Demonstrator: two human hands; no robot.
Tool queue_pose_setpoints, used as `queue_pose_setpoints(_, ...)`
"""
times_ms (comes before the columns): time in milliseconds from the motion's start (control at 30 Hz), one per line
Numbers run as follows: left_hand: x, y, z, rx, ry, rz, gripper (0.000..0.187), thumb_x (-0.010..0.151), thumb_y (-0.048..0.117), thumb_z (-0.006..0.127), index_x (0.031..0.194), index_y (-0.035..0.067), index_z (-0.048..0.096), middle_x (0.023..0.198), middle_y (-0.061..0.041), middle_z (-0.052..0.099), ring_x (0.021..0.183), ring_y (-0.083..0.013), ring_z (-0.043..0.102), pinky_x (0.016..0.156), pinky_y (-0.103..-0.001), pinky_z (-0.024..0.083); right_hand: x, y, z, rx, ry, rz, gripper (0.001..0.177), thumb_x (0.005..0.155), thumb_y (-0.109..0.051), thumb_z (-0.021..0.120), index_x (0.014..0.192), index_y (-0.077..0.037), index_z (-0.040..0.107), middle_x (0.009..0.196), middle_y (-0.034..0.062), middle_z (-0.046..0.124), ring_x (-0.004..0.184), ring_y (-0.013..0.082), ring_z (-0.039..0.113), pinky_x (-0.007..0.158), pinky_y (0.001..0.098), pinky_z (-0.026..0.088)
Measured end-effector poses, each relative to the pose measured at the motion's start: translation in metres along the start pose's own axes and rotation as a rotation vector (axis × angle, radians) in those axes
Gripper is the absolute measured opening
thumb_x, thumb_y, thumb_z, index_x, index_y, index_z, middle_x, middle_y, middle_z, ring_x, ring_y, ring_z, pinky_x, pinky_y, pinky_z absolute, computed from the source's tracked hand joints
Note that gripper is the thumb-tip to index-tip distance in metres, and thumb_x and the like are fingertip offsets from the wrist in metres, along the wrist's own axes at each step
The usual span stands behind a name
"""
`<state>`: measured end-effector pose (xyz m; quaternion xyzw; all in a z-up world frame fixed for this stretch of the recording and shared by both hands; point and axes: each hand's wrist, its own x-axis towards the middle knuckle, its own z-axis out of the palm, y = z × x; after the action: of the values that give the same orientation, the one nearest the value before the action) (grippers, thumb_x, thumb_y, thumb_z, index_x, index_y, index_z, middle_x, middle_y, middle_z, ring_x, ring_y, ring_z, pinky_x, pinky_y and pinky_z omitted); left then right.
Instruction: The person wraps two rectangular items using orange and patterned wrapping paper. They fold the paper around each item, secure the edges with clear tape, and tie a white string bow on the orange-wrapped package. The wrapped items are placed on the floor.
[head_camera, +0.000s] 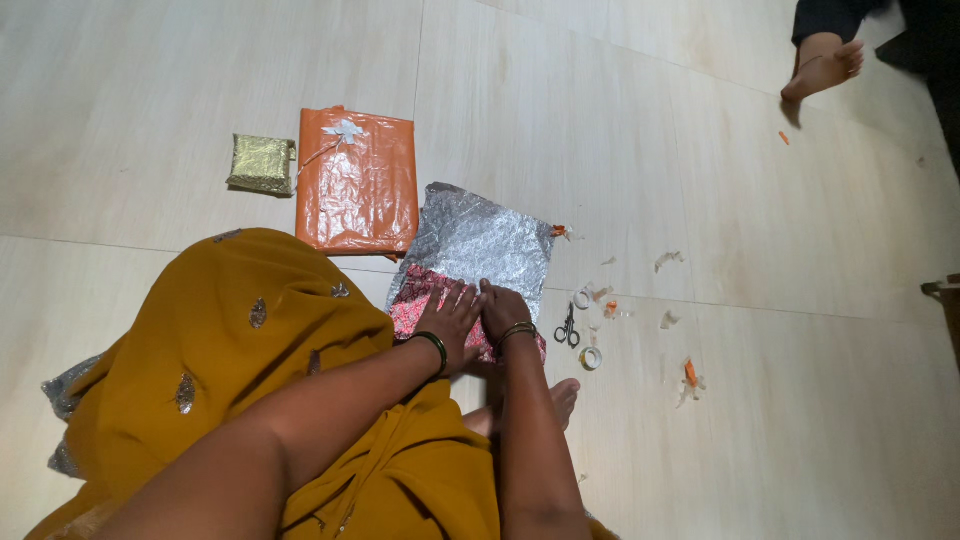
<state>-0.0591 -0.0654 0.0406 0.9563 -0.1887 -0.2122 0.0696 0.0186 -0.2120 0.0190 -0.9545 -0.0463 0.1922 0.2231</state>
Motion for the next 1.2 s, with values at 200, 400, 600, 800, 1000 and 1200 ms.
queue_pose_setpoints(200,0.0,0.003,-0.004,0.017,-0.003,-0.019,0.092,0.099,0.062,0.04,0.164,0.009,0.002,0.172,-0.015,0.004,0.158,-0.0359,-0.001,0.122,-0.061,0.003,0.005,0.001,-0.005,0.096,0.051,0.052,0.057,0.104,-0.047,0.04,0.101,-0.002,0.073,0.102,0.0268,0.072,0.097,0.0458,0.067,0.09,0.051,0.05)
queue_pose_setpoints(400,-0.002,0.002,-0.013,0.019,-0.06,-0.023,0.089,0.1,0.063,0.036,0.164,0.01,0.001,0.171,-0.015,0.002,0.158,-0.0349,-0.003,0.122,-0.062,0.002,0.051,0.035,-0.009,0.096,0.295,-0.069,0.032,0.096,-0.031,0.061,0.101,-0.001,0.073,0.099,0.0231,0.072,0.094,0.0406,0.069,0.087,0.048,0.054)
queue_pose_setpoints(600,-0.004,0.002,-0.023,0.045,-0.142,-0.002,0.086,0.102,0.06,0.032,0.164,0.01,-0.003,0.172,-0.015,-0.005,0.157,-0.0358,-0.008,0.122,-0.063,-0.003,0.16,0.077,-0.022,-0.169,0.416,-0.348,0.048,0.086,-0.023,0.077,0.128,-0.005,0.062,0.127,0.0214,0.062,0.119,0.0402,0.058,0.103,0.0477,0.049)
queue_pose_setpoints(800,-0.003,0.0,-0.023,0.016,-0.149,0.003,0.087,0.102,0.058,0.034,0.164,0.011,-0.003,0.172,-0.016,-0.005,0.157,-0.0362,-0.008,0.122,-0.063,-0.004,0.206,0.073,-0.023,-0.33,0.229,-0.292,0.081,0.071,-0.021,0.084,0.143,-0.012,0.048,0.139,0.0186,0.054,0.129,0.0394,0.049,0.103,0.0494,0.043)
queue_pose_setpoints(1000,-0.001,0.0,-0.022,0.027,-0.152,0.002,0.087,0.103,0.058,0.035,0.165,0.011,-0.003,0.172,-0.017,-0.004,0.158,-0.0372,-0.007,0.121,-0.064,-0.002,0.186,0.038,-0.048,-0.494,0.082,-0.128,0.051,0.083,-0.017,0.074,0.132,-0.016,0.062,0.126,0.0163,0.067,0.118,0.0384,0.06,0.104,0.045,0.049)
queue_pose_setpoints(1200,0.0,0.001,-0.023,0.056,-0.141,-0.014,0.087,0.103,0.06,0.032,0.165,0.011,-0.005,0.172,-0.015,-0.002,0.158,-0.0358,-0.006,0.122,-0.063,-0.002,0.13,-0.007,-0.094,-0.505,0.11,-0.255,0.012,0.08,-0.014,0.074,0.09,-0.009,0.077,0.099,0.0188,0.073,0.097,0.0388,0.068,0.089,0.0453,0.055)
